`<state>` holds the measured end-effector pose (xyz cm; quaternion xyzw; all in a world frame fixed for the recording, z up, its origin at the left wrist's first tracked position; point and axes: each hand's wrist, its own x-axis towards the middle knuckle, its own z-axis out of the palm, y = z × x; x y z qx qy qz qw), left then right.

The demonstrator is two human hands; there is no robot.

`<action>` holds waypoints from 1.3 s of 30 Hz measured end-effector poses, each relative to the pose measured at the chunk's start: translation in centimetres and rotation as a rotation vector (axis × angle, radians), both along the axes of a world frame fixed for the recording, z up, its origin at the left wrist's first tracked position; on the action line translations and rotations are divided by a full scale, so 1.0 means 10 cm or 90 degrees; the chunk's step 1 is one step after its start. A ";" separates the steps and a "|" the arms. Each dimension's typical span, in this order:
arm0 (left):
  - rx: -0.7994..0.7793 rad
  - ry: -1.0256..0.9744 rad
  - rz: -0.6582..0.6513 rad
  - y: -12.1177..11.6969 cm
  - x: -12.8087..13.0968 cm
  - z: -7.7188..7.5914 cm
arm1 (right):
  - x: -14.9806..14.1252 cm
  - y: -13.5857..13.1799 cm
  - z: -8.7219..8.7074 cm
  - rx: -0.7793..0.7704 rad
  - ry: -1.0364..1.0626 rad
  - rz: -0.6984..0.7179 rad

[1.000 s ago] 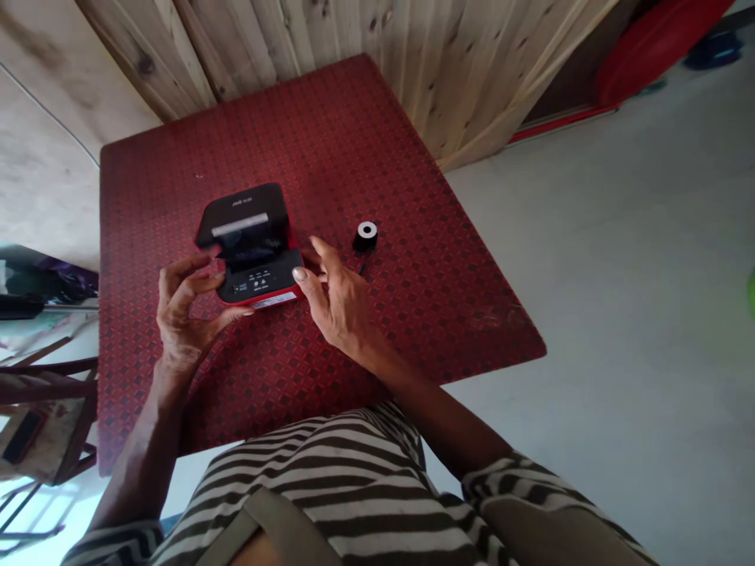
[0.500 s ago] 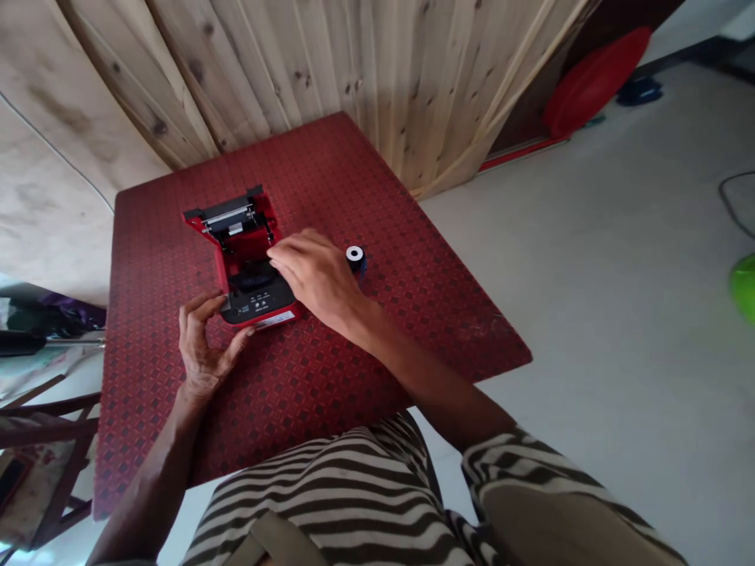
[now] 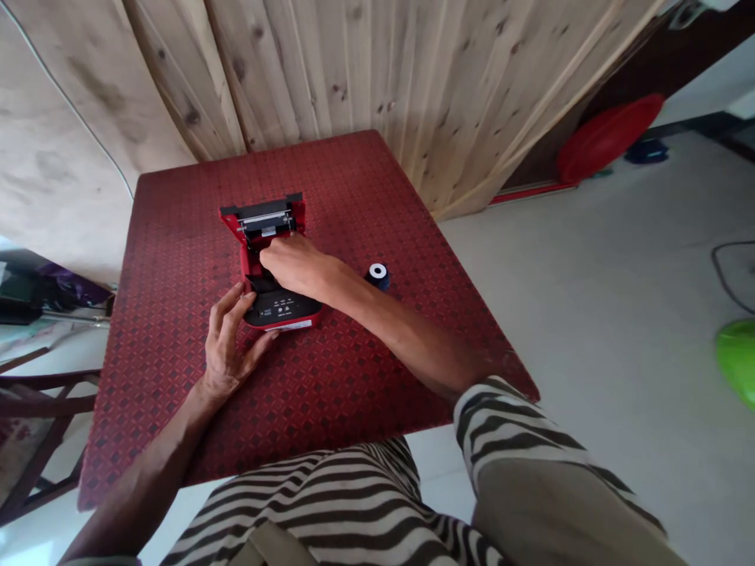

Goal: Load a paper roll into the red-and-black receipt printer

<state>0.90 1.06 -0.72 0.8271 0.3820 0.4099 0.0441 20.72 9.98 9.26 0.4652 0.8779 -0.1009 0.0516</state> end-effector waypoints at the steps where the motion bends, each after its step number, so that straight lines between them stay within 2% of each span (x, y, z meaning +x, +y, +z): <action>1: 0.002 0.001 -0.003 0.00 0.00 0.00 | 0.00 0.00 0.02 -0.009 -0.002 0.004; 4: -0.001 0.001 -0.006 0.01 -0.01 0.02 | 0.02 -0.04 0.07 0.000 -0.003 -0.013; 9: 0.000 -0.001 0.001 0.02 -0.02 0.04 | 0.09 -0.25 0.11 0.083 0.073 -0.060; 11: 0.002 0.002 0.003 0.02 -0.02 0.03 | 0.20 -0.39 0.15 0.124 0.157 -0.097; 14: 0.011 0.003 0.005 0.03 -0.02 0.01 | 0.46 -0.70 0.24 0.167 0.369 -0.174; 17: 0.000 -0.008 -0.001 0.03 -0.02 0.00 | 0.71 -1.09 0.21 0.100 0.544 -0.200; 19: -0.008 -0.006 -0.001 0.03 -0.02 0.00 | 0.79 -1.34 0.07 0.012 0.595 -0.191; 22: 0.000 0.010 0.000 0.04 -0.03 0.02 | 0.79 -1.62 -0.32 -0.065 0.612 -0.207; 26: 0.007 0.011 -0.009 0.06 -0.04 0.03 | 0.71 -1.74 -0.84 -0.041 0.640 -0.272; 28: 0.011 0.012 -0.011 0.07 -0.05 0.02 | 0.68 -1.74 -1.00 -0.023 0.660 -0.296; 30: 0.015 0.013 -0.011 0.08 -0.05 0.02 | 0.66 -1.74 -1.06 -0.018 0.676 -0.309; 33: 0.015 0.017 -0.009 0.08 -0.06 0.02 | 0.70 -1.78 -0.97 -0.043 0.696 -0.319; 36: 0.013 0.022 -0.006 0.08 -0.05 0.03 | 0.86 -1.81 -0.74 -0.064 0.711 -0.370; 39: 0.006 0.021 -0.005 0.08 -0.05 0.03 | 1.19 -1.70 -0.60 0.058 0.719 -0.490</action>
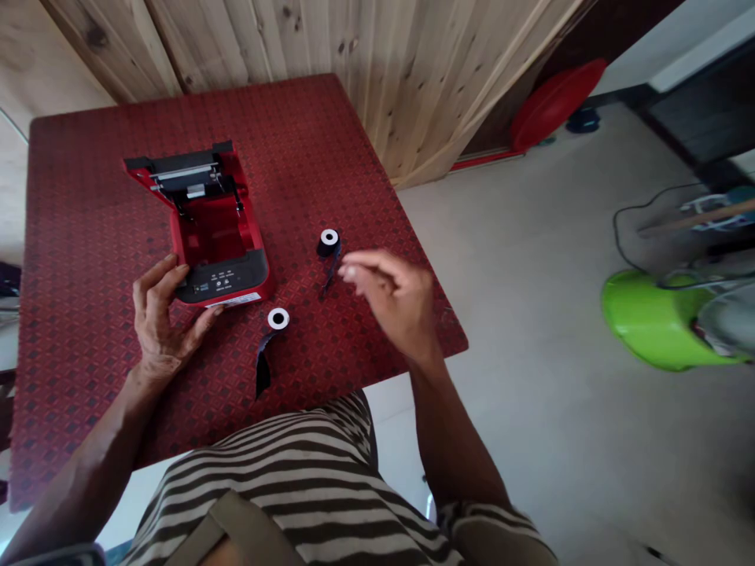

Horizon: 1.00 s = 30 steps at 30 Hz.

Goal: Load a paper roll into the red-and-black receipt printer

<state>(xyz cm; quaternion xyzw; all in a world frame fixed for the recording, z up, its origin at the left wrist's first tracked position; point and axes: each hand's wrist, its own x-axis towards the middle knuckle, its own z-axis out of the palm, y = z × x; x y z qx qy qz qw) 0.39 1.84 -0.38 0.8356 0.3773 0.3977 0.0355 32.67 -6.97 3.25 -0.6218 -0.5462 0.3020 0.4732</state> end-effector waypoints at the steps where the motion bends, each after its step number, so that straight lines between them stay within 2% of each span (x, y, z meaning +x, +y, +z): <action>1: -0.002 -0.001 0.000 0.00 0.00 0.00 | 0.13 0.08 -0.01 0.028 -0.014 -0.067; 2: -0.004 -0.002 0.000 0.00 0.00 0.00 | 0.26 0.19 -0.06 0.041 -0.030 -0.104; 3: -0.004 -0.004 0.000 0.00 0.00 0.00 | 0.39 0.30 -0.13 0.037 -0.038 -0.097; 6: -0.004 -0.011 -0.001 -0.01 0.00 -0.01 | 0.64 0.64 -0.35 -0.030 -0.025 0.045; 8: -0.006 -0.018 0.000 -0.01 0.01 -0.02 | 0.70 0.81 -0.42 -0.056 -0.025 0.152; 10: -0.004 -0.022 0.002 -0.01 0.01 -0.02 | 0.69 0.93 -0.42 -0.069 -0.051 0.225; 12: -0.001 -0.019 0.004 -0.01 0.01 -0.03 | 0.66 0.99 -0.40 -0.080 -0.088 0.257; 16: -0.005 -0.005 0.011 -0.02 0.02 -0.03 | 0.62 0.99 -0.37 -0.081 -0.100 0.234; 18: -0.009 -0.001 0.014 -0.03 0.02 -0.03 | 0.59 0.93 -0.27 -0.080 -0.082 0.207; 21: -0.011 0.001 0.011 -0.04 0.03 -0.03 | 0.43 0.85 0.12 -0.038 -0.111 0.210; 24: -0.008 0.003 0.007 -0.05 0.04 -0.03 | 0.09 0.90 0.60 0.072 -0.222 0.301; 26: -0.009 0.001 0.004 -0.06 0.04 -0.04 | -0.22 1.01 0.82 0.111 -0.306 0.351; 28: -0.019 -0.006 0.007 -0.06 0.04 -0.05 | -0.52 1.16 0.88 0.128 -0.381 0.386; 30: -0.034 -0.017 0.007 -0.07 0.05 -0.06 | -0.76 1.30 0.83 0.119 -0.452 0.415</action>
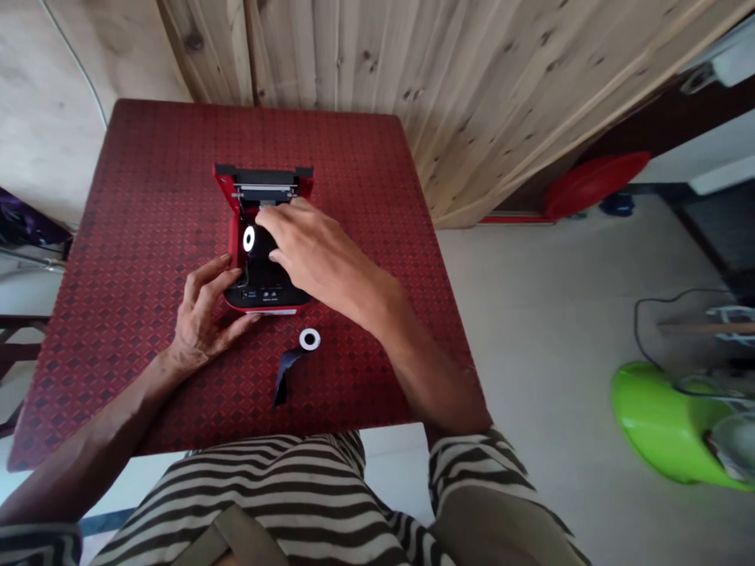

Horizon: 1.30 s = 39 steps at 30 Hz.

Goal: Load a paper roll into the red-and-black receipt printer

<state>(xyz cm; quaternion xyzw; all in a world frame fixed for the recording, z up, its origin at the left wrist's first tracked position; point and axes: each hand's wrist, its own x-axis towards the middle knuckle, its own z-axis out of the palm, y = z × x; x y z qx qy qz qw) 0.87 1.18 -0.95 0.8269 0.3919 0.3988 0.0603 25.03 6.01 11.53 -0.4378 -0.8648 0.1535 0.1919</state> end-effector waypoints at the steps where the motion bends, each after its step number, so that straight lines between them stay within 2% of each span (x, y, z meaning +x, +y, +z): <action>1: -0.005 -0.005 -0.003 0.00 0.00 0.00 | -0.09 0.06 -0.05 -0.003 -0.039 0.004; 7: -0.026 -0.012 -0.010 -0.03 0.02 -0.02 | -0.27 0.23 -0.29 -0.028 -0.247 -0.040; 17: -0.028 -0.023 -0.012 -0.04 0.03 -0.04 | -0.36 0.39 -0.42 -0.070 -0.286 -0.038; 22: -0.034 -0.017 -0.006 -0.04 0.02 -0.04 | -0.23 0.31 -0.36 -0.065 -0.183 -0.009; 26: -0.038 -0.012 -0.003 -0.04 0.02 -0.03 | -0.05 0.09 -0.21 -0.069 -0.025 0.058; 28: -0.038 -0.012 -0.003 -0.04 0.02 -0.02 | -0.01 -0.02 -0.19 -0.073 0.018 0.088; 35: -0.019 -0.004 -0.002 -0.03 0.01 0.02 | -0.07 -0.15 -0.44 -0.029 0.114 0.057; 39: -0.017 -0.002 0.007 -0.03 0.01 0.04 | -0.08 -0.16 -0.48 -0.017 0.160 0.038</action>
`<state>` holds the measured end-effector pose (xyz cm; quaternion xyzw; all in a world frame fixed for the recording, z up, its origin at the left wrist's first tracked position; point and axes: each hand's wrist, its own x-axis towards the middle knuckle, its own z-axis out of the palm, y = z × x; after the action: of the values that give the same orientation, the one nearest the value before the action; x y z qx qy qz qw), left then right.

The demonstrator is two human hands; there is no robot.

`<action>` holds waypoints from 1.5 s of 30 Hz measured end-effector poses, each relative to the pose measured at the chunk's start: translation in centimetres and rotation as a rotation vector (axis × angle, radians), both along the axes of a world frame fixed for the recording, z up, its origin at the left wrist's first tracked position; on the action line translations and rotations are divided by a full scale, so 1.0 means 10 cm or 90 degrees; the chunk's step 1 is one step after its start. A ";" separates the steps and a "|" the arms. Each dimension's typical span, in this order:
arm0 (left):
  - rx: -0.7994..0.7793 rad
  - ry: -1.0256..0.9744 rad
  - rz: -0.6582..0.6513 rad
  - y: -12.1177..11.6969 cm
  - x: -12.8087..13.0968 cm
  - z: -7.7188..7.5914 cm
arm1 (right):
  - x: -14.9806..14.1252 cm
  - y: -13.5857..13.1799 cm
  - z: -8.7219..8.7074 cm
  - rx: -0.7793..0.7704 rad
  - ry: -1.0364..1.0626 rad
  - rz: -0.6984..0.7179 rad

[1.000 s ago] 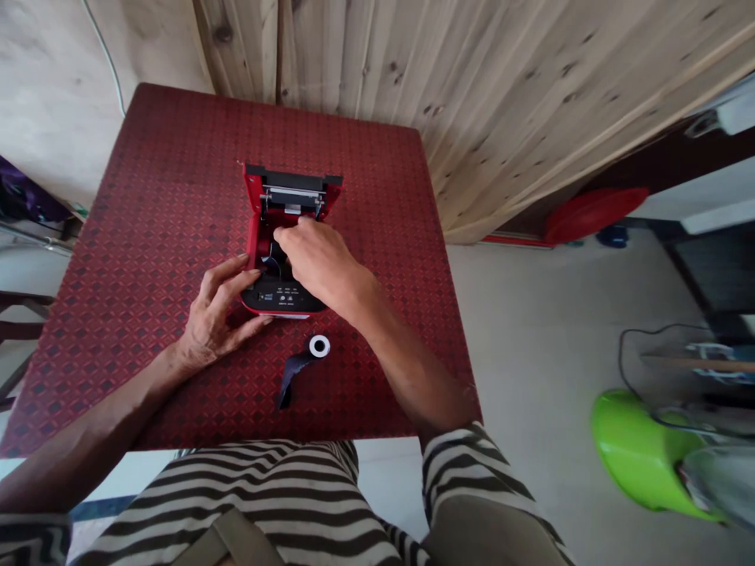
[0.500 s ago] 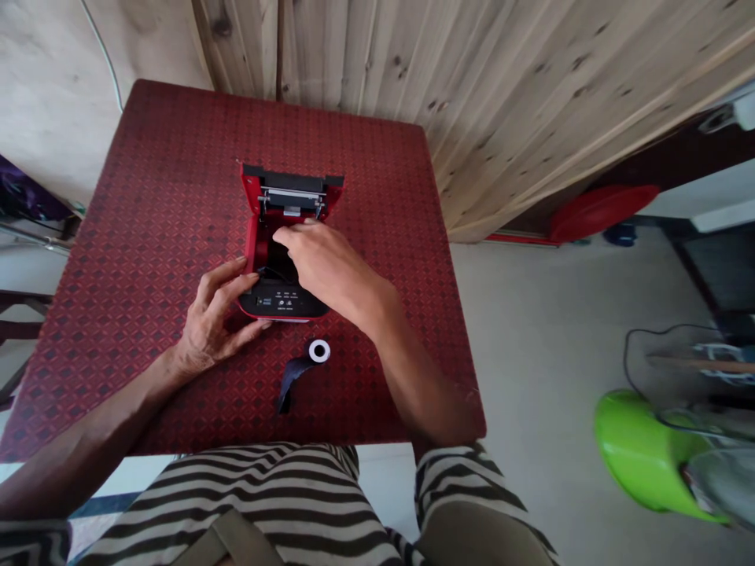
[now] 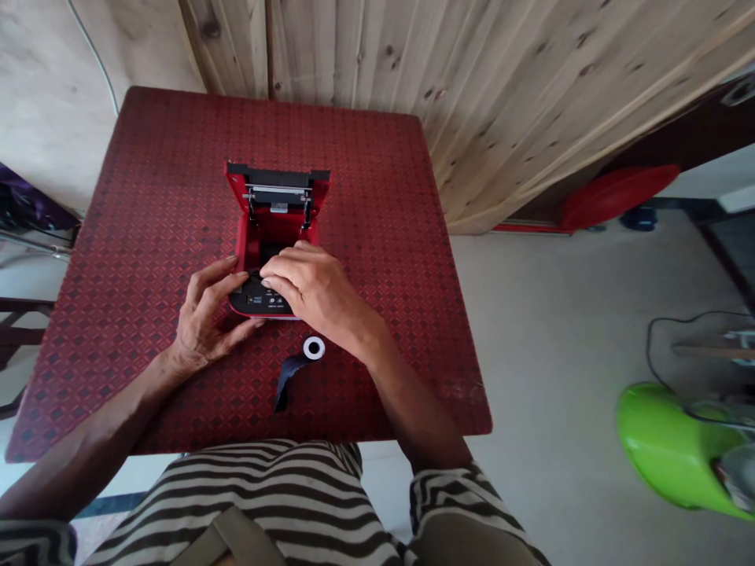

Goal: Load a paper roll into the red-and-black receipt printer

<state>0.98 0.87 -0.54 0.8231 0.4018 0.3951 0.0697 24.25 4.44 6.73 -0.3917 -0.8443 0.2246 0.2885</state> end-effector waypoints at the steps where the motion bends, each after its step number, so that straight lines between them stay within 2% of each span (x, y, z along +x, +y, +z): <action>1: 0.000 0.002 0.004 0.00 0.00 0.00 | 0.00 0.00 0.00 -0.007 0.010 -0.005; 6: 0.004 0.002 0.011 0.00 0.01 -0.01 | -0.04 0.07 -0.05 -0.024 0.016 -0.019; 10: -0.024 -0.018 -0.021 -0.01 -0.04 0.03 | -0.08 0.08 -0.07 0.137 0.011 -0.039; 13: -0.066 -0.075 -0.045 0.07 -0.09 0.18 | -0.09 -0.01 -0.08 0.270 0.026 -0.057; 16: -0.064 -0.128 -0.022 0.35 -0.10 0.44 | -0.10 -0.16 -0.12 0.338 0.047 -0.097; 19: 0.007 -0.065 0.002 0.79 -0.03 0.68 | -0.12 -0.30 -0.20 0.359 0.066 -0.124; 21: -0.027 -0.037 -0.025 1.05 0.04 0.78 | -0.12 -0.36 -0.26 0.370 0.063 -0.131; 23: -0.106 -0.054 -0.046 1.17 0.10 0.83 | -0.13 -0.39 -0.31 0.383 0.051 -0.140; 25: -0.126 -0.073 -0.063 1.14 0.13 0.84 | -0.12 -0.41 -0.35 0.391 0.048 -0.153; 28: -0.093 -0.054 -0.129 0.91 0.10 0.80 | -0.10 -0.42 -0.38 0.405 0.059 -0.159; 33: -0.066 0.065 -0.171 0.59 -0.05 0.60 | -0.08 -0.43 -0.38 0.406 0.024 -0.166; 37: -0.020 0.114 -0.197 0.58 -0.11 0.50 | -0.08 -0.44 -0.36 0.389 0.007 -0.175; 45: 0.060 0.194 -0.217 0.59 -0.11 0.51 | -0.07 -0.42 -0.37 0.378 -0.001 -0.175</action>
<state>-0.17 6.82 4.55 0.9315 0.2440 0.2674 0.0352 23.52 0.20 3.06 -0.4014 -0.8123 -0.0729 0.4168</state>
